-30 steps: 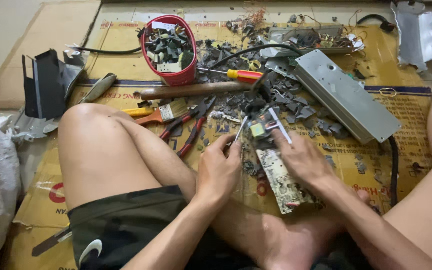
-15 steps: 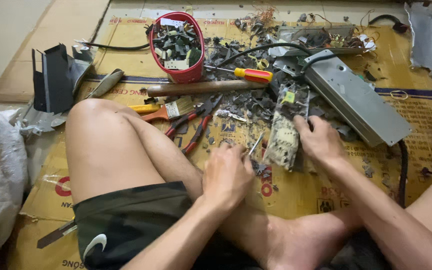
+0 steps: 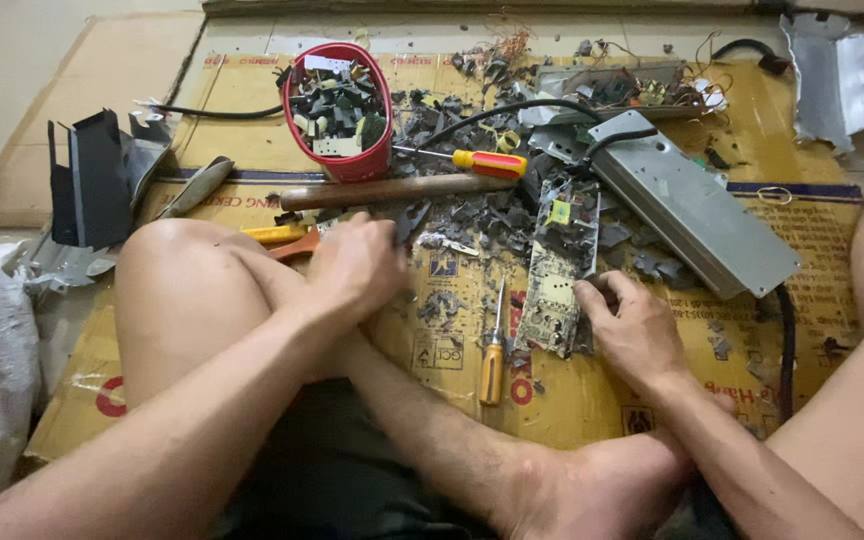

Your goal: The person sits on a cardboard-covered floor and uses pliers and a screwdriver to disassemble a small electronic component. They pull wires and remove parts from the device, placing the debris onto the surrounding cardboard.

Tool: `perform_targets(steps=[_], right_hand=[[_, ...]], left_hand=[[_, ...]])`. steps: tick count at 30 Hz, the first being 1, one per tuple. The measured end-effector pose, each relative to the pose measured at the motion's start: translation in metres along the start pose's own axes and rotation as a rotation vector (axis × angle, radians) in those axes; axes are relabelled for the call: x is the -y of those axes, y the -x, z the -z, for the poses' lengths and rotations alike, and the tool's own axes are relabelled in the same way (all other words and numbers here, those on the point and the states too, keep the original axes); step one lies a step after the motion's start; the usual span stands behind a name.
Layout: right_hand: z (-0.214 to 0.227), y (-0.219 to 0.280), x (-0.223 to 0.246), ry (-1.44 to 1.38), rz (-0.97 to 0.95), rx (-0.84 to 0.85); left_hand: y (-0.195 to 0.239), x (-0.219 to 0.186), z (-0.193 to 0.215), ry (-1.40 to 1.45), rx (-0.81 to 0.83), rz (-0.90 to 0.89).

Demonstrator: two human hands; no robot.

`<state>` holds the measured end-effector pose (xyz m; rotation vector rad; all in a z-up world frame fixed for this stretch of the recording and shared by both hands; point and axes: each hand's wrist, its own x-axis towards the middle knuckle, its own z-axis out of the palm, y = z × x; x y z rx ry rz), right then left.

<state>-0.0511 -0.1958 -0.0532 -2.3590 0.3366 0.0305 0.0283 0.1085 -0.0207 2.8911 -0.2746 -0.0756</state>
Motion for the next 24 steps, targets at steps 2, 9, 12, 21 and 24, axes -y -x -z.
perform_targets(steps=[2, 9, 12, 21, 24], right_hand=[[0.001, 0.002, 0.004, 0.013, -0.007, 0.003], [-0.002, -0.007, -0.007, -0.045, 0.058, -0.018], [-0.005, -0.009, -0.018, -0.021, 0.086, -0.008], [-0.001, -0.006, -0.011, 0.01, 0.038, -0.011], [-0.004, -0.011, -0.017, -0.005, 0.021, -0.003]], left_hand=[[-0.012, -0.012, -0.003, 0.047, 0.021, -0.053], [-0.114, -0.067, -0.027, 0.281, 0.186, 0.061], [-0.125, -0.082, -0.024, 0.233, 0.173, 0.11], [-0.146, -0.089, -0.029, 0.302, 0.22, 0.213], [-0.129, -0.103, -0.012, 0.199, 0.233, 0.371]])
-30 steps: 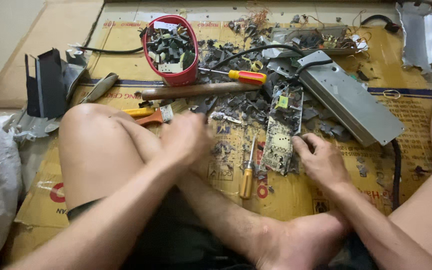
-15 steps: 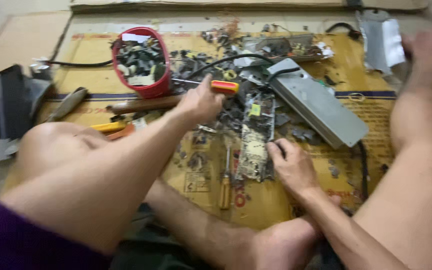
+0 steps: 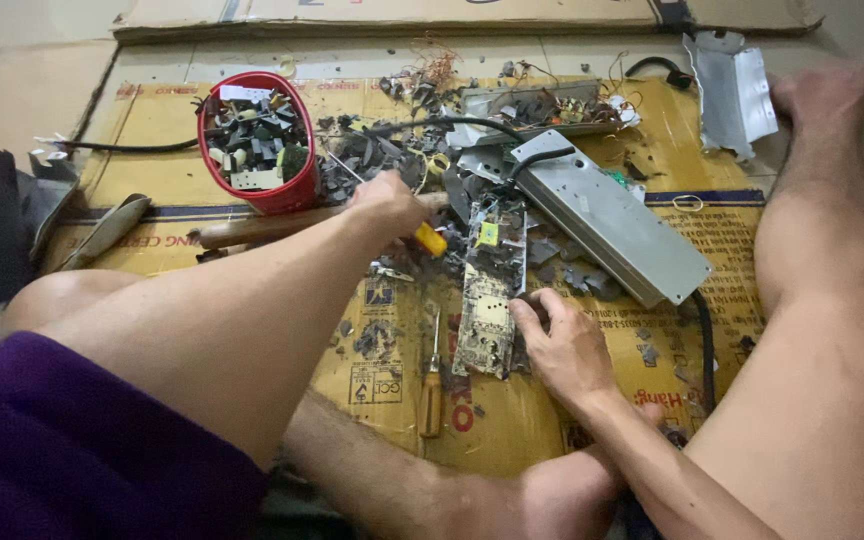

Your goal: The person sits on a cardboard-covered floor and uses pliers and a screwdriver to disassemble a small electronic component. They pull wires and remove parts from the device, placing the debris onto the surrounding cardboard.

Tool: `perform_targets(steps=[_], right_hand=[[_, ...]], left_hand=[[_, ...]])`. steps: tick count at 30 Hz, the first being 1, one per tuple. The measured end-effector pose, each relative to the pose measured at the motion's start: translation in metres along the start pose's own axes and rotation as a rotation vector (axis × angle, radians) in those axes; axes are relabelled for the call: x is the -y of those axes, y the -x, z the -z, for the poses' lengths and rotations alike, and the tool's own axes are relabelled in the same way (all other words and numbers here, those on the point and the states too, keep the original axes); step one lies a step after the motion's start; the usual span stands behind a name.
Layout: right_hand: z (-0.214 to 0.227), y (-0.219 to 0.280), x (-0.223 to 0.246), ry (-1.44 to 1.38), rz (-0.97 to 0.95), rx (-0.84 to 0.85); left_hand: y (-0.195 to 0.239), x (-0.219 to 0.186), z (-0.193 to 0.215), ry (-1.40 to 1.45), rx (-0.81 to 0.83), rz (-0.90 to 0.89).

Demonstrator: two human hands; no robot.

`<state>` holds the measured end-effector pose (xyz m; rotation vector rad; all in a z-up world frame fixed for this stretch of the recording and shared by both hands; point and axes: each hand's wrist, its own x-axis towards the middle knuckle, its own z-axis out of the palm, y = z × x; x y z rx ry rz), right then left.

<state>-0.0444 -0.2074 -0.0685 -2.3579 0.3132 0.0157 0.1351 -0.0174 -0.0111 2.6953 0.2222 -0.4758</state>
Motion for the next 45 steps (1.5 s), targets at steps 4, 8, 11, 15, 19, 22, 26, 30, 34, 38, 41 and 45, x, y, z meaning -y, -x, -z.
perform_targets(steps=[4, 8, 11, 15, 19, 22, 26, 30, 34, 38, 41, 45], right_hand=[[0.001, 0.002, 0.007, 0.061, -0.057, 0.031], [0.003, -0.019, 0.022, 0.083, -0.203, 0.095], [0.002, -0.014, 0.062, 0.056, -0.222, 0.186], [-0.019, -0.012, 0.1, -0.164, -0.239, 0.329], [0.006, -0.013, 0.106, 0.027, -0.348, 0.206], [0.009, -0.03, 0.083, -0.08, -0.38, 0.03], [0.013, -0.054, 0.064, 0.022, -0.274, -0.008], [0.007, -0.081, 0.035, 0.19, -0.188, 0.033], [0.009, -0.072, 0.046, 0.178, -0.168, 0.038], [0.012, -0.07, 0.051, 0.145, -0.196, 0.085], [0.012, -0.067, 0.053, 0.147, -0.208, 0.101], [0.005, -0.078, 0.038, 0.128, -0.19, 0.081]], left_hand=[[0.003, 0.01, -0.027, 0.216, -0.008, 0.128], [0.103, 0.017, 0.016, 0.476, 0.011, 0.102], [0.149, 0.037, 0.023, 0.53, 0.039, 0.089], [0.17, 0.083, 0.015, 0.54, -0.016, -0.043], [0.176, 0.11, 0.008, 0.333, -0.016, -0.026], [0.175, 0.108, 0.011, 0.25, 0.028, -0.288], [0.174, 0.092, 0.021, 0.222, 0.054, -0.435], [0.166, 0.088, 0.01, 0.159, 0.074, -0.482], [0.154, 0.085, -0.006, 0.219, 0.099, -0.503], [0.159, 0.084, -0.001, 0.271, 0.107, -0.495], [0.165, 0.086, 0.002, 0.28, 0.109, -0.489], [0.16, 0.093, -0.006, 0.298, 0.101, -0.509]])
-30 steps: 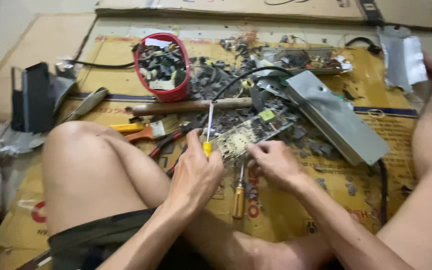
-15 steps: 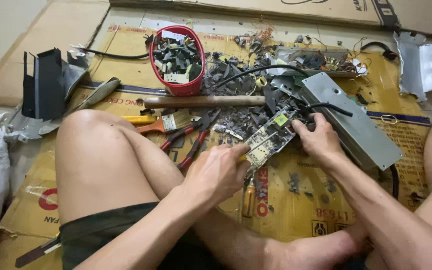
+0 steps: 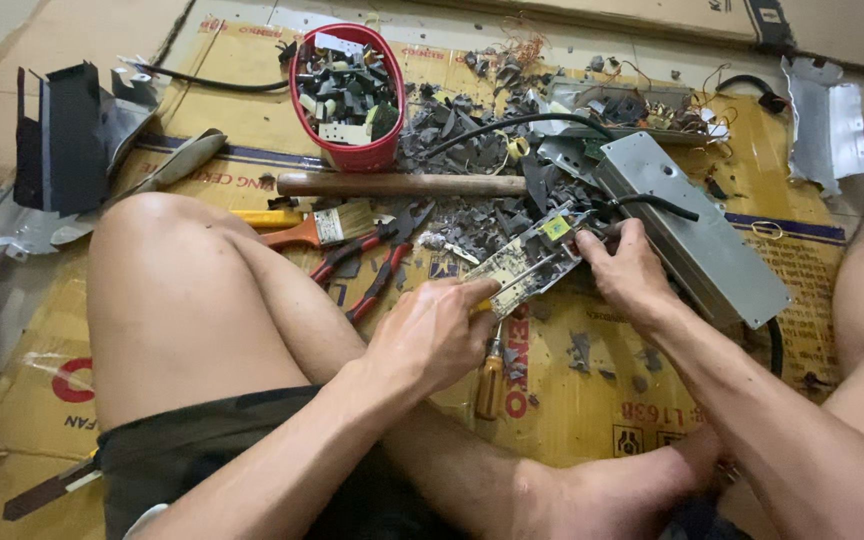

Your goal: The person sits on a cardboard-covered floor and uses pliers and a screwdriver to disassemble a small electronic component. They pull wires and remove parts from the device, placing the debris onto the surrounding cardboard.

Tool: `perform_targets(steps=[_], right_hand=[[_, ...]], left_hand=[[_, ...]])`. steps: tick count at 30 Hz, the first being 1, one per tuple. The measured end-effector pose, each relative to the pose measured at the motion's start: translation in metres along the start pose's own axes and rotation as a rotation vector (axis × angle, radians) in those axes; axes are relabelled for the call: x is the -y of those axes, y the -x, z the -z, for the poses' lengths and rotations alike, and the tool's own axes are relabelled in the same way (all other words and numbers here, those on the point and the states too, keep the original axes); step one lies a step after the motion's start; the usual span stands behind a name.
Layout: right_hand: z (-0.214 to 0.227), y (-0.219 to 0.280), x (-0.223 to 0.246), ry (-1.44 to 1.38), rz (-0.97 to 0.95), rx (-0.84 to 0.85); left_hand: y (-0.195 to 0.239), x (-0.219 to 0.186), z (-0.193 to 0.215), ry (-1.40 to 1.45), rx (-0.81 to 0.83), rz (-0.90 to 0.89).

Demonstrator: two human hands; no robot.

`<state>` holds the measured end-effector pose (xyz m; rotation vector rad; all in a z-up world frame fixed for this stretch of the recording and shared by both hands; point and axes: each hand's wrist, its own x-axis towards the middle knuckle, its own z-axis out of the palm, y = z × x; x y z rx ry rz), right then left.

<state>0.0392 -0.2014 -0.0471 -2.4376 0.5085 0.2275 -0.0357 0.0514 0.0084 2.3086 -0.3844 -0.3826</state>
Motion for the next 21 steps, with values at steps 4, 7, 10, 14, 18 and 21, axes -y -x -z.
perform_targets(steps=[4, 7, 10, 14, 18, 21], right_hand=[[0.0, 0.004, 0.001, 0.011, -0.037, 0.002], [-0.002, 0.001, -0.001, 0.017, -0.042, 0.018], [-0.002, 0.002, -0.001, 0.018, 0.002, 0.013], [-0.003, 0.003, 0.0, 0.033, 0.017, 0.011], [-0.001, 0.01, 0.001, 0.034, 0.005, 0.004], [-0.002, 0.009, 0.001, 0.005, 0.001, 0.005]], left_hand=[[0.007, -0.01, 0.008, -0.018, 0.039, 0.048], [0.005, -0.008, 0.008, -0.036, 0.035, 0.063], [0.003, -0.005, 0.005, -0.058, 0.036, 0.04], [0.001, -0.002, 0.001, -0.025, 0.042, 0.039], [0.007, -0.007, 0.007, -0.017, 0.056, 0.08], [0.005, -0.007, 0.004, -0.018, 0.054, 0.074]])
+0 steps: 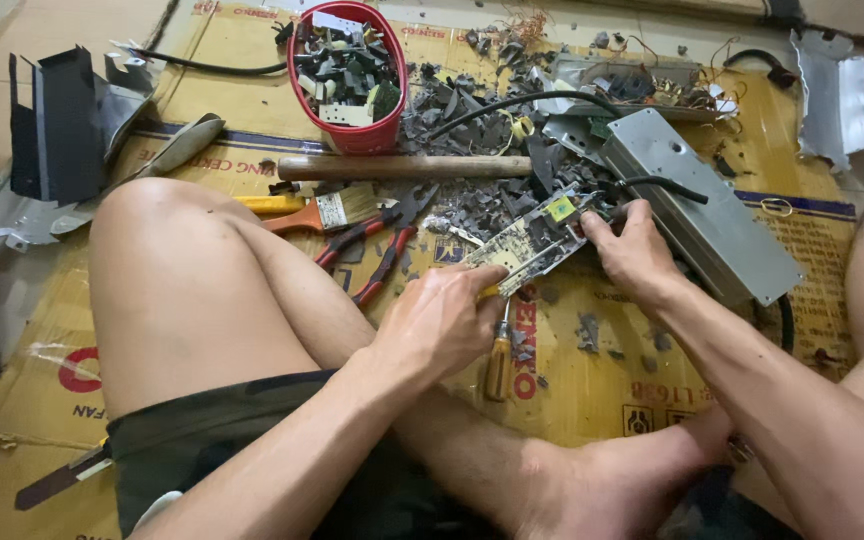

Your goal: The person sits on a cardboard-covered floor and uses pliers and a screwdriver to disassemble a small electronic component. They pull wires and remove parts from the device, placing the debris onto the surrounding cardboard.

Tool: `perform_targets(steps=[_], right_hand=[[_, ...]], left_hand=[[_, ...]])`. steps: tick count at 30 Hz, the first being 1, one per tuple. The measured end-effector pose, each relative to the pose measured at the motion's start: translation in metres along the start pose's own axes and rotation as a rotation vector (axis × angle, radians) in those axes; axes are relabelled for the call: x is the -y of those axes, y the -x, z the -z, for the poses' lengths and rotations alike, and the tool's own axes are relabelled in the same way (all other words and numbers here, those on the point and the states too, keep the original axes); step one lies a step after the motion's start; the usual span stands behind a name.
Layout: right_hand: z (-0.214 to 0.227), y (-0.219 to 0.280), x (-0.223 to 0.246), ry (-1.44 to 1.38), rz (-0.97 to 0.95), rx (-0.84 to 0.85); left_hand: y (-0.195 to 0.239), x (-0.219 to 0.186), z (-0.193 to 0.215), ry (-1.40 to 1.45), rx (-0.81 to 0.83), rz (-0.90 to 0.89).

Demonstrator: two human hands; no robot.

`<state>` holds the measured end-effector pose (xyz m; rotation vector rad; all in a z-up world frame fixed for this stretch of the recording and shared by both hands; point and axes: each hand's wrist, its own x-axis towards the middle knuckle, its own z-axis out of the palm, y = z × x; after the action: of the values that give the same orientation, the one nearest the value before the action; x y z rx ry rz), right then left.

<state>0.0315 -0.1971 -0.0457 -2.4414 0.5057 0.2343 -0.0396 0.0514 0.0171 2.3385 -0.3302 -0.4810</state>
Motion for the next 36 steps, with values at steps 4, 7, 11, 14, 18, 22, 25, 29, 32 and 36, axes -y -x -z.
perform_targets(steps=[4, 7, 11, 14, 18, 22, 25, 29, 32, 36], right_hand=[[-0.006, -0.01, -0.005, -0.001, 0.034, -0.016], [-0.001, 0.005, 0.003, -0.004, 0.001, -0.011], [0.0, 0.006, 0.005, -0.022, 0.014, -0.018], [-0.001, 0.001, 0.004, -0.008, 0.012, -0.001], [0.004, 0.011, 0.011, 0.009, 0.003, 0.009], [0.006, 0.021, 0.018, -0.005, 0.008, -0.006], [0.004, 0.019, 0.016, -0.067, 0.075, 0.025], [0.005, 0.009, 0.007, -0.108, 0.081, 0.011], [0.003, 0.006, 0.001, -0.106, 0.051, 0.022], [-0.001, 0.005, 0.003, -0.088, 0.017, 0.026]], left_hand=[[-0.004, 0.005, -0.004, 0.009, 0.0, -0.053], [0.002, 0.0, -0.001, -0.009, -0.016, -0.042], [0.002, -0.001, 0.0, 0.006, -0.02, -0.042], [-0.003, 0.007, -0.007, 0.022, -0.029, -0.048], [-0.005, 0.006, -0.009, -0.022, -0.052, -0.094], [-0.002, 0.001, -0.007, -0.235, -0.042, -0.131], [-0.015, 0.015, -0.012, 0.084, 0.006, -0.051], [-0.028, 0.017, -0.003, 0.831, 0.216, 0.326], [-0.033, 0.017, -0.001, 0.727, 0.184, 0.364], [-0.025, 0.022, 0.003, 0.077, -0.006, 0.11]])
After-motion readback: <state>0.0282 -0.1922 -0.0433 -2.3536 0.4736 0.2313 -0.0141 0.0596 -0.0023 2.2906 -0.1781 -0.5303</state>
